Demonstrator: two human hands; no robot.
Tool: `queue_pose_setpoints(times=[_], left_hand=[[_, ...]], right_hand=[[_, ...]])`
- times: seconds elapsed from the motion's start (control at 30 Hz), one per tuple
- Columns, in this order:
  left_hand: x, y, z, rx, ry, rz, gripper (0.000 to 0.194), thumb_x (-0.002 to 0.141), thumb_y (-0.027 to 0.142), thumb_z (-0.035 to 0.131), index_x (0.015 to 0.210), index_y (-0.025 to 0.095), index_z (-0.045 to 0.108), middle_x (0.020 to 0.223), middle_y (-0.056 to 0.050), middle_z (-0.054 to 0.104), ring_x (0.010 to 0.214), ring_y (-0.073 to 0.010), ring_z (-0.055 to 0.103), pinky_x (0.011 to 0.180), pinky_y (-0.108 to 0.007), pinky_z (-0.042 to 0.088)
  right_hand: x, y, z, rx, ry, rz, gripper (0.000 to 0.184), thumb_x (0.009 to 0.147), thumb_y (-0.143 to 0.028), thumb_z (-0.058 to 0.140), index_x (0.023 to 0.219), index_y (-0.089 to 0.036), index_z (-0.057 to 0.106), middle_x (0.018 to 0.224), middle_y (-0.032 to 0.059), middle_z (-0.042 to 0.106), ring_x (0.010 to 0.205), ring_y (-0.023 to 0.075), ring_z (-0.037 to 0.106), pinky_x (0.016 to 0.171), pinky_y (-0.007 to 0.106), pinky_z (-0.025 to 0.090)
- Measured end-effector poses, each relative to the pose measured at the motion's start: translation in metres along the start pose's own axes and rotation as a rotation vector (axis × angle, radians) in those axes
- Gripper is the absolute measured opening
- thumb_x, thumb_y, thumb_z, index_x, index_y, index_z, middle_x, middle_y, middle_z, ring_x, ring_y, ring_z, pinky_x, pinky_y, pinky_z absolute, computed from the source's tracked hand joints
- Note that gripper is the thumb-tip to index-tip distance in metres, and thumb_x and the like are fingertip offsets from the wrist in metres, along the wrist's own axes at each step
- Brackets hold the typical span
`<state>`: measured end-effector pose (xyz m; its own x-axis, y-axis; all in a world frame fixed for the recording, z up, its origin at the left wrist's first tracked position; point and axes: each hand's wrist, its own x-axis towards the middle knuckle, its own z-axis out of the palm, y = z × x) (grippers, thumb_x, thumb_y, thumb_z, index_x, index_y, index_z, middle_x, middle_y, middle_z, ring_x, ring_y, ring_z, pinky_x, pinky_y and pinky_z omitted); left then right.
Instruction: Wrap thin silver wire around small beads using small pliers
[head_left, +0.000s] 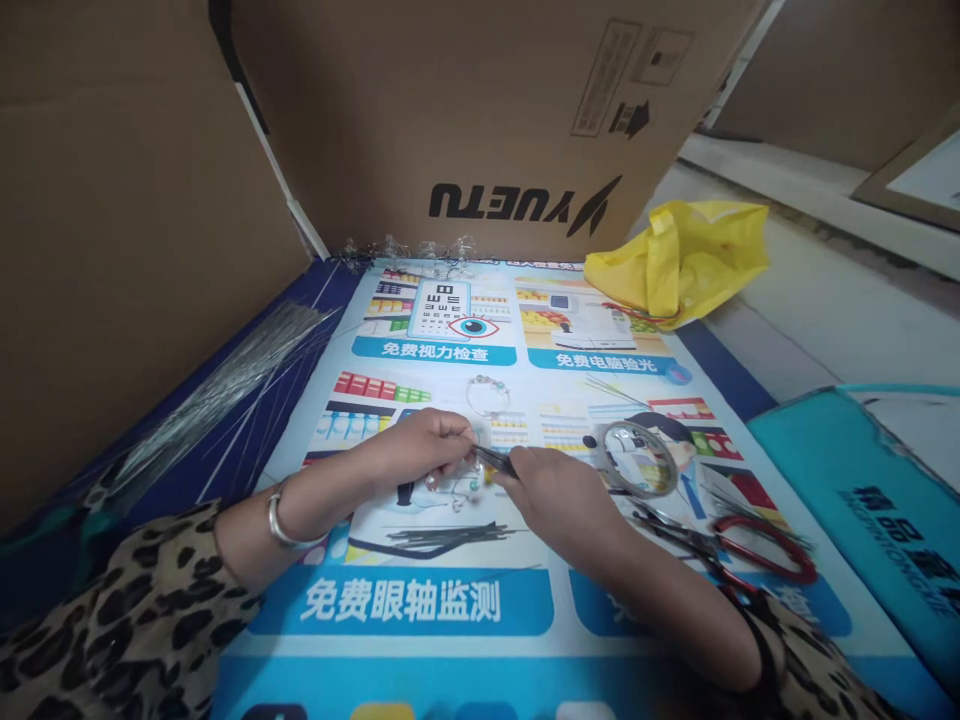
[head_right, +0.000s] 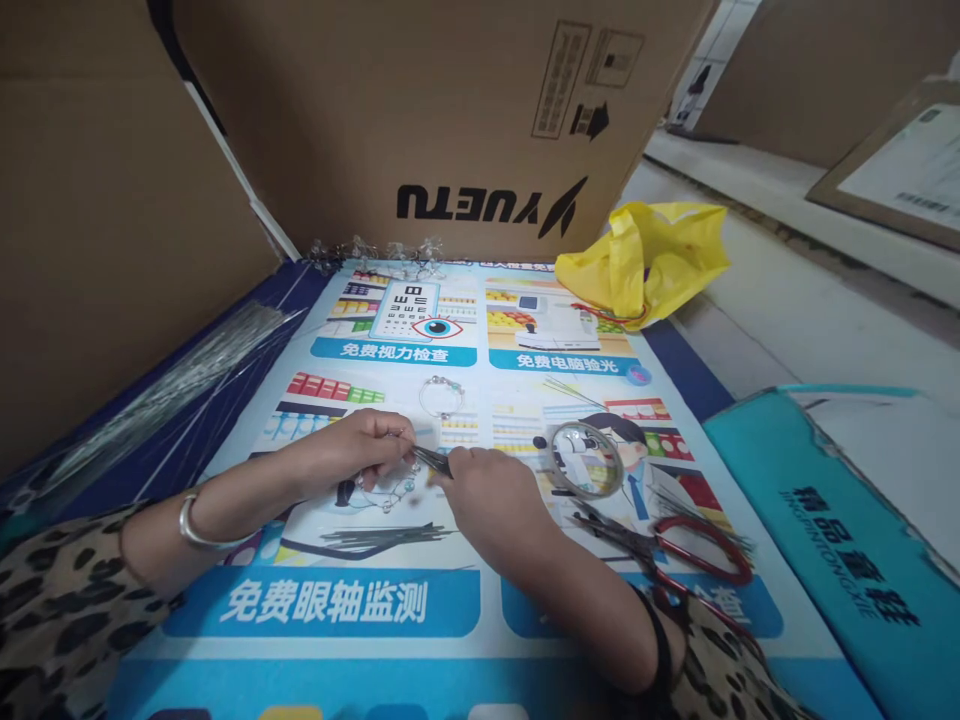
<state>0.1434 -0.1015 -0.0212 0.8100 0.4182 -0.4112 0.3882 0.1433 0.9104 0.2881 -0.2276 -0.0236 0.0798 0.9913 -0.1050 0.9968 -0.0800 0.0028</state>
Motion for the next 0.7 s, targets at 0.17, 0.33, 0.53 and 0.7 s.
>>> queue_pose_setpoints(times=[0.17,0.33,0.53,0.7], left_hand=[[0.001,0.000,0.007,0.010,0.088,0.002,0.012,0.074,0.025,0.048,0.067,0.016,0.052,0.043,0.007,0.045,0.034,-0.0055,0.038,0.037,-0.018,0.028],[-0.002,0.003,0.016,-0.082,0.146,0.018,0.019,0.076,0.026,0.047,0.061,0.016,0.049,0.048,0.004,0.051,0.036,-0.0053,0.042,0.039,-0.018,0.030],[-0.003,-0.003,0.022,-0.194,0.126,0.091,0.021,0.079,0.025,0.048,0.060,0.015,0.049,0.050,0.003,0.054,0.041,-0.0057,0.048,0.043,-0.019,0.034],[-0.002,-0.005,0.025,-0.246,0.148,0.081,0.017,0.078,0.024,0.051,0.063,0.016,0.047,0.053,0.003,0.056,0.041,-0.0057,0.049,0.043,-0.019,0.035]], right_hand=[[-0.001,0.000,0.005,-0.116,0.136,-0.012,0.022,0.090,-0.032,0.041,0.082,-0.016,0.055,0.076,0.0076,0.061,0.071,0.0207,0.057,0.057,0.029,0.031],[-0.001,0.001,0.005,-0.161,0.177,-0.010,0.009,0.085,-0.020,0.047,0.083,-0.016,0.055,0.076,0.0076,0.059,0.072,0.0223,0.054,0.058,0.030,0.029],[-0.002,0.001,0.004,-0.207,0.213,-0.001,0.011,0.079,-0.010,0.046,0.081,-0.016,0.054,0.074,0.0073,0.058,0.071,0.0223,0.053,0.059,0.031,0.029],[0.000,0.001,0.003,-0.226,0.238,0.002,0.013,0.077,-0.007,0.045,0.080,-0.017,0.053,0.073,0.0076,0.058,0.069,0.0225,0.053,0.057,0.031,0.028]])
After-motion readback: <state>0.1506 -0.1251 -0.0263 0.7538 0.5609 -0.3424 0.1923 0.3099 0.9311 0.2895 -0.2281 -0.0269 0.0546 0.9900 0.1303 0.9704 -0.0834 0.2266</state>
